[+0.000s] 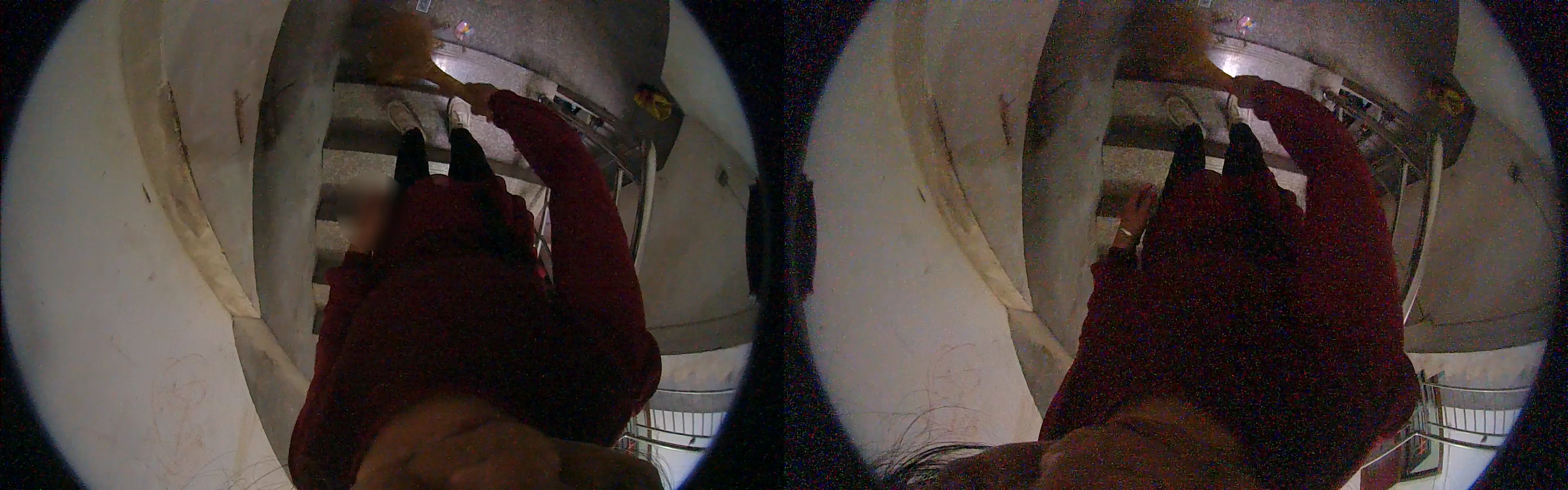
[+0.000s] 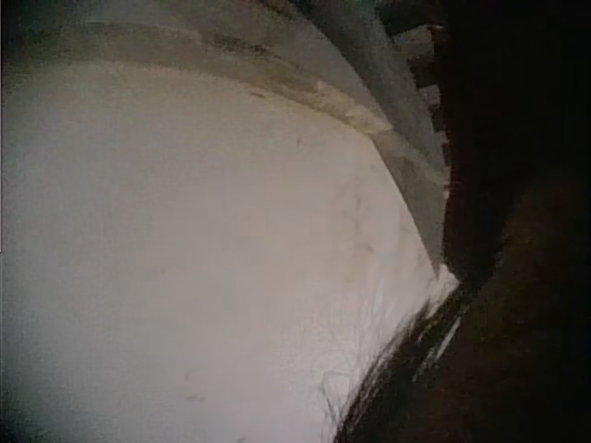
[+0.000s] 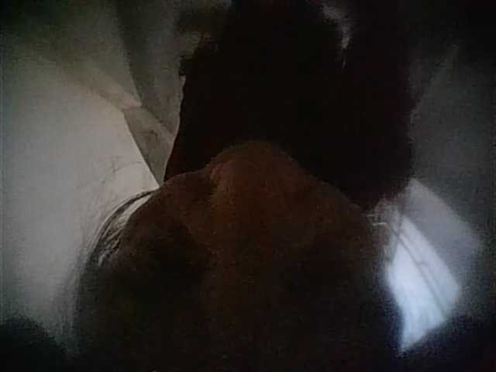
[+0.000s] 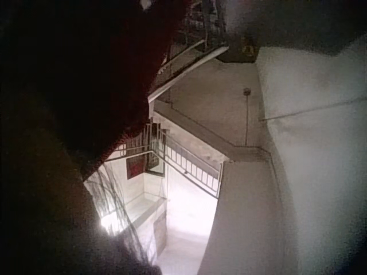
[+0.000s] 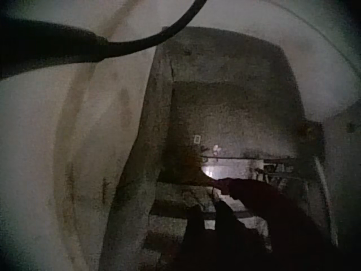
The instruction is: The person sweeps dust and debris from the stairs and a landing using a broom.
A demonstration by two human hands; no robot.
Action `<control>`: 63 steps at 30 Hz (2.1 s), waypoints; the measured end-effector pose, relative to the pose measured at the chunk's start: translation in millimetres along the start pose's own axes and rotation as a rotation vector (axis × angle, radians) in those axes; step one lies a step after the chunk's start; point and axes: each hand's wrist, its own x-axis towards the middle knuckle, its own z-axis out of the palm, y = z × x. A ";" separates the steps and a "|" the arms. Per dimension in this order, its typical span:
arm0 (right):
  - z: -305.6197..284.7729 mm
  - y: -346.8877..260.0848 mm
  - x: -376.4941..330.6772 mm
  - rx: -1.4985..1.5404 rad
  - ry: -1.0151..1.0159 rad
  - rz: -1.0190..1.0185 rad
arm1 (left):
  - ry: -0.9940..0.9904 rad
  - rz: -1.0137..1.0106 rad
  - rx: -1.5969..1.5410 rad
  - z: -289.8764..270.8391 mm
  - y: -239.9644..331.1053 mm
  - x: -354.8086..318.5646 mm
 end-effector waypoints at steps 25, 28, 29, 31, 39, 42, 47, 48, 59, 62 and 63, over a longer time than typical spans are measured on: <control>57.4 -54.0 -22.8 1.220 0.013 0.413 | -0.060 0.177 0.179 -49.5 -46.4 17.2; 83.4 -39.7 -48.3 0.912 0.147 0.113 | -0.034 0.417 0.126 -44.9 -86.7 38.2; 86.3 -40.2 -54.9 0.892 0.141 0.063 | -0.037 0.399 0.123 -42.1 -95.1 42.7; 60.0 -55.7 -68.0 1.115 -0.006 0.110 | -0.060 0.419 -0.013 -36.2 -117.7 52.0; 22.5 -75.8 45.0 0.834 0.006 0.245 | -0.035 0.227 0.266 -30.9 -42.6 19.9; 45.7 -32.3 58.1 0.314 0.114 -0.072 | -0.155 0.254 0.209 -46.8 -54.6 16.5; 79.2 -42.3 5.4 0.288 0.188 -0.150 | 0.078 0.652 0.924 -29.1 -86.6 27.9; 90.1 -36.1 2.8 0.229 0.205 -0.181 | 0.069 0.708 0.872 -25.6 -93.6 33.2; 45.7 -9.7 42.6 0.974 -0.136 0.330 | -0.104 0.366 0.643 -29.0 -47.6 12.0; 52.7 21.2 -7.5 0.951 0.058 0.081 | -0.003 0.320 0.741 -38.7 -147.8 34.1; 54.6 21.2 -23.6 1.109 0.034 0.179 | 0.024 0.211 0.685 -35.5 -172.5 45.3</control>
